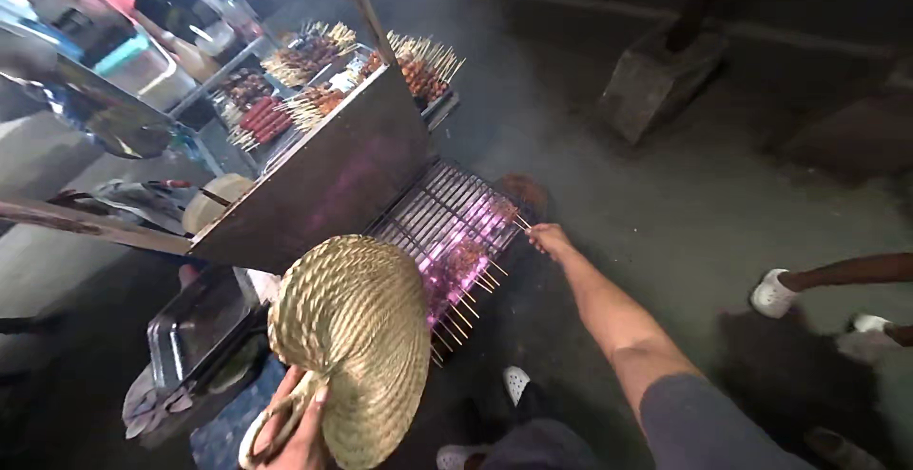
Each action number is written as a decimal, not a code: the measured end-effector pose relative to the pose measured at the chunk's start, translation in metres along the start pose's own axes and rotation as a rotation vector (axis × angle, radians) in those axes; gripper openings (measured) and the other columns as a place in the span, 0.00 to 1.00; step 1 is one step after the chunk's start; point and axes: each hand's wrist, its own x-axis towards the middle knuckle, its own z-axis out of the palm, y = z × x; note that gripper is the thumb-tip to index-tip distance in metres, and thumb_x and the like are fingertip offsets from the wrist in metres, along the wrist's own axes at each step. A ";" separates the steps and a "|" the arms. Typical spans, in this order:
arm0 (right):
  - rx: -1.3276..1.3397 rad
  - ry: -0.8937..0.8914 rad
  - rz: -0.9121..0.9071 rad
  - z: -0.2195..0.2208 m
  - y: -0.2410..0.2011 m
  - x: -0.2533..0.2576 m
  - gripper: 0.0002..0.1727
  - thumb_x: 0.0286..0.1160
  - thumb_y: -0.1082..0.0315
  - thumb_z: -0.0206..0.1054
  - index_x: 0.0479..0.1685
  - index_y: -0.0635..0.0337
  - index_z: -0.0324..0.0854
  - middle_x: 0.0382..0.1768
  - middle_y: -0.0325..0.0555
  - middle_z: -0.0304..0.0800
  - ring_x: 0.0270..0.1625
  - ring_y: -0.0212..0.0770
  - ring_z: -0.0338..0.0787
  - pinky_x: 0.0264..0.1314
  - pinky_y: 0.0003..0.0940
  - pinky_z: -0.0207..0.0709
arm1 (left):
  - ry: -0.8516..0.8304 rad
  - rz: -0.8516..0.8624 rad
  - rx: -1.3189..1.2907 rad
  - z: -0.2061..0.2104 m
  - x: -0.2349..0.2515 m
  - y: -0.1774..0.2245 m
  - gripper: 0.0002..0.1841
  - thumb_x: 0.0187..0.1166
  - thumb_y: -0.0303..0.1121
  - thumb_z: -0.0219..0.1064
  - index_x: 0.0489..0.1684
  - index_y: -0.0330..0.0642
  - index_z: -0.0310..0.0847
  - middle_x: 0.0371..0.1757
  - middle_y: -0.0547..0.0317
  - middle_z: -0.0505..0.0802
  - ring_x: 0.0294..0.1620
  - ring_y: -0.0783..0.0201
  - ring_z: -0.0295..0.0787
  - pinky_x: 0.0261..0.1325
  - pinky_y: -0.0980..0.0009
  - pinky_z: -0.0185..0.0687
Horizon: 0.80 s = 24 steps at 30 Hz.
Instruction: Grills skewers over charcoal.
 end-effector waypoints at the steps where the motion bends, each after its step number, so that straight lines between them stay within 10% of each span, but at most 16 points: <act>1: -0.094 0.026 -0.018 -0.002 0.000 -0.001 0.15 0.84 0.58 0.68 0.59 0.57 0.87 0.34 0.40 0.90 0.24 0.31 0.80 0.27 0.28 0.74 | 0.023 -0.003 -0.004 -0.002 0.003 -0.001 0.29 0.70 0.13 0.65 0.76 0.27 0.71 0.76 0.57 0.85 0.74 0.69 0.82 0.76 0.68 0.80; 5: -0.465 0.181 -0.189 -0.004 -0.009 -0.037 0.25 0.82 0.52 0.68 0.72 0.57 0.83 0.65 0.60 0.88 0.67 0.59 0.87 0.74 0.61 0.76 | 0.151 0.120 0.297 -0.009 0.006 -0.010 0.27 0.73 0.17 0.67 0.73 0.13 0.67 0.75 0.37 0.81 0.74 0.73 0.80 0.77 0.78 0.75; 13: -0.281 -0.201 -0.046 0.077 0.025 -0.080 0.24 0.83 0.48 0.69 0.65 0.57 0.85 0.45 0.49 0.94 0.29 0.40 0.88 0.34 0.39 0.84 | 0.015 -0.015 0.314 0.024 0.006 -0.016 0.24 0.75 0.22 0.67 0.72 0.26 0.76 0.71 0.45 0.87 0.69 0.70 0.85 0.73 0.75 0.79; 24: -0.044 -0.158 -0.024 0.076 0.028 -0.078 0.13 0.83 0.61 0.69 0.56 0.60 0.90 0.33 0.40 0.92 0.20 0.29 0.76 0.23 0.26 0.70 | 0.049 -0.066 0.108 0.004 -0.025 -0.008 0.24 0.69 0.17 0.68 0.68 0.24 0.77 0.72 0.49 0.87 0.71 0.68 0.85 0.73 0.72 0.81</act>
